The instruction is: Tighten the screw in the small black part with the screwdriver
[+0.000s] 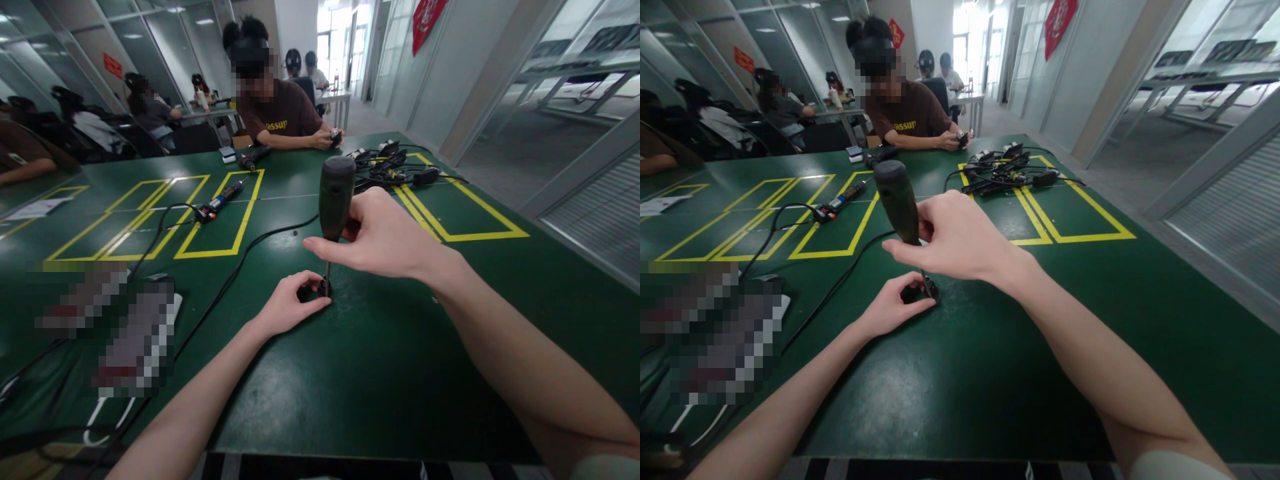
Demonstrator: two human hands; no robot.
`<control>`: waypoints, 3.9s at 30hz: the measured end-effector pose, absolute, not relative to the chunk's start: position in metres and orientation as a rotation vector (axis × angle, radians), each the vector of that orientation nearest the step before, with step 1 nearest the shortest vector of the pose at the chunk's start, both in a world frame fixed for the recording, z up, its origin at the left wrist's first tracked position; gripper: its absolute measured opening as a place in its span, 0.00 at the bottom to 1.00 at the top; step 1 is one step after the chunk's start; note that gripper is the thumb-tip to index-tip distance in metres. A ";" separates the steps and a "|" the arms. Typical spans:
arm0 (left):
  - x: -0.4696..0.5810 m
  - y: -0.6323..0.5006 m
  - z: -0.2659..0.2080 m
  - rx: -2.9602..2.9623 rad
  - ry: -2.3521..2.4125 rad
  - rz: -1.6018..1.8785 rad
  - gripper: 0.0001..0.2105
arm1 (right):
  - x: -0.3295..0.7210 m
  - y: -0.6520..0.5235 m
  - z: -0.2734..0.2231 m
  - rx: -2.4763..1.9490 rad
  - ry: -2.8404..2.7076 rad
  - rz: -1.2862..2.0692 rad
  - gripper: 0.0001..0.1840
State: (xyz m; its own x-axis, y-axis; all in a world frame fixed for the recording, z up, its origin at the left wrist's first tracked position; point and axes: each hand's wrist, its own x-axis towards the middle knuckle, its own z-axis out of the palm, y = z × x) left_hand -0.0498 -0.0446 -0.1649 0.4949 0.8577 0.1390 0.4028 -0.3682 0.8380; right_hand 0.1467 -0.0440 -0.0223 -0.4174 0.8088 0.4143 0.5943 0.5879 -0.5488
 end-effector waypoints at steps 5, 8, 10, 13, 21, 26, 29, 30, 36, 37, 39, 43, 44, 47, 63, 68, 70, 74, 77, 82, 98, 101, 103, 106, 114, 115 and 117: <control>-0.050 -0.044 -0.167 1.971 1.053 0.727 0.12 | 0.147 -0.044 -0.024 -1.087 -2.161 0.429 0.27; -0.050 -0.044 -0.167 1.960 1.044 0.735 0.11 | 0.147 -0.044 -0.023 -1.082 -2.155 0.452 0.25; -0.050 -0.044 -0.166 1.951 1.036 0.740 0.11 | 0.146 -0.045 -0.023 -1.083 -2.147 0.452 0.27; -0.050 -0.044 -0.165 1.942 1.035 0.740 0.11 | 0.146 -0.045 -0.022 -1.079 -2.138 0.455 0.29; -0.050 -0.044 -0.167 1.947 1.024 0.750 0.11 | 0.147 -0.044 -0.022 -1.059 -2.144 0.454 0.28; -0.050 -0.043 -0.167 1.941 1.019 0.751 0.11 | 0.147 -0.045 -0.022 -1.064 -2.152 0.463 0.22; -0.050 -0.043 -0.167 1.939 1.014 0.756 0.11 | 0.147 -0.046 -0.022 -1.064 -2.148 0.446 0.26; -0.050 -0.043 -0.167 1.941 1.014 0.755 0.11 | 0.147 -0.045 -0.022 -1.064 -2.148 0.434 0.27; -0.049 -0.044 -0.167 1.954 1.021 0.754 0.11 | 0.147 -0.045 -0.022 -1.061 -2.165 0.424 0.23; -0.049 -0.044 -0.166 1.954 1.019 0.756 0.10 | 0.147 -0.045 -0.022 -1.063 -2.163 0.420 0.24; -0.049 -0.044 -0.165 1.955 1.017 0.754 0.10 | 0.147 -0.045 -0.022 -1.066 -2.157 0.401 0.27; -0.050 -0.044 -0.165 1.959 1.008 0.762 0.10 | 0.147 -0.046 -0.021 -1.061 -2.173 0.369 0.28; -0.050 -0.044 -0.165 1.959 1.006 0.767 0.10 | 0.148 -0.046 -0.021 -1.060 -2.177 0.367 0.27; -0.049 -0.044 -0.168 1.962 1.009 0.774 0.12 | 0.149 -0.047 -0.021 -1.078 -2.171 0.365 0.24; -0.048 -0.044 -0.169 1.990 1.038 0.758 0.13 | 0.149 -0.048 -0.019 -1.142 -2.183 0.367 0.28; -0.048 -0.045 -0.168 1.987 1.029 0.757 0.13 | 0.150 -0.047 -0.019 -1.120 -2.184 0.365 0.27; -0.048 -0.045 -0.168 1.989 1.023 0.761 0.12 | 0.150 -0.047 -0.019 -1.108 -2.189 0.365 0.28; -0.048 -0.045 -0.167 1.981 1.026 0.758 0.12 | 0.149 -0.048 -0.019 -1.089 -2.194 0.391 0.26; -0.048 -0.045 -0.167 1.978 1.023 0.765 0.12 | 0.149 -0.048 -0.019 -1.082 -2.177 0.395 0.26; -0.048 -0.045 -0.167 1.977 1.036 0.760 0.13 | 0.149 -0.047 -0.019 -1.056 -2.189 0.407 0.26; -0.049 -0.045 -0.166 1.979 1.045 0.743 0.13 | 0.150 -0.046 -0.020 -1.005 -2.175 0.361 0.14; -0.048 -0.045 -0.166 1.975 1.041 0.751 0.12 | 0.149 -0.046 -0.020 -0.989 -2.187 0.368 0.14; -0.048 -0.045 -0.166 1.974 1.037 0.750 0.12 | 0.149 -0.046 -0.021 -0.985 -2.187 0.365 0.14; -0.048 -0.045 -0.167 1.981 1.043 0.744 0.11 | 0.148 -0.045 -0.021 -0.983 -2.184 0.351 0.14; -0.049 -0.045 -0.168 1.966 1.050 0.751 0.11 | 0.151 -0.047 -0.021 -0.982 -2.208 0.349 0.15; -0.049 -0.045 -0.168 1.966 1.053 0.754 0.11 | 0.151 -0.047 -0.021 -0.986 -2.204 0.344 0.15; -0.049 -0.045 -0.168 1.969 1.057 0.753 0.11 | 0.151 -0.048 -0.020 -0.997 -2.196 0.330 0.14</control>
State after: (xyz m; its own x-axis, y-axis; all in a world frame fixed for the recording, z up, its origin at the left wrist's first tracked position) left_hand -0.0485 -0.0452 -0.1680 0.4827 0.8646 0.1394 0.4141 -0.3656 0.8336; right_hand 0.1511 -0.0482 -0.0204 -0.4647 0.7383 0.4888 0.5620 0.6725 -0.4815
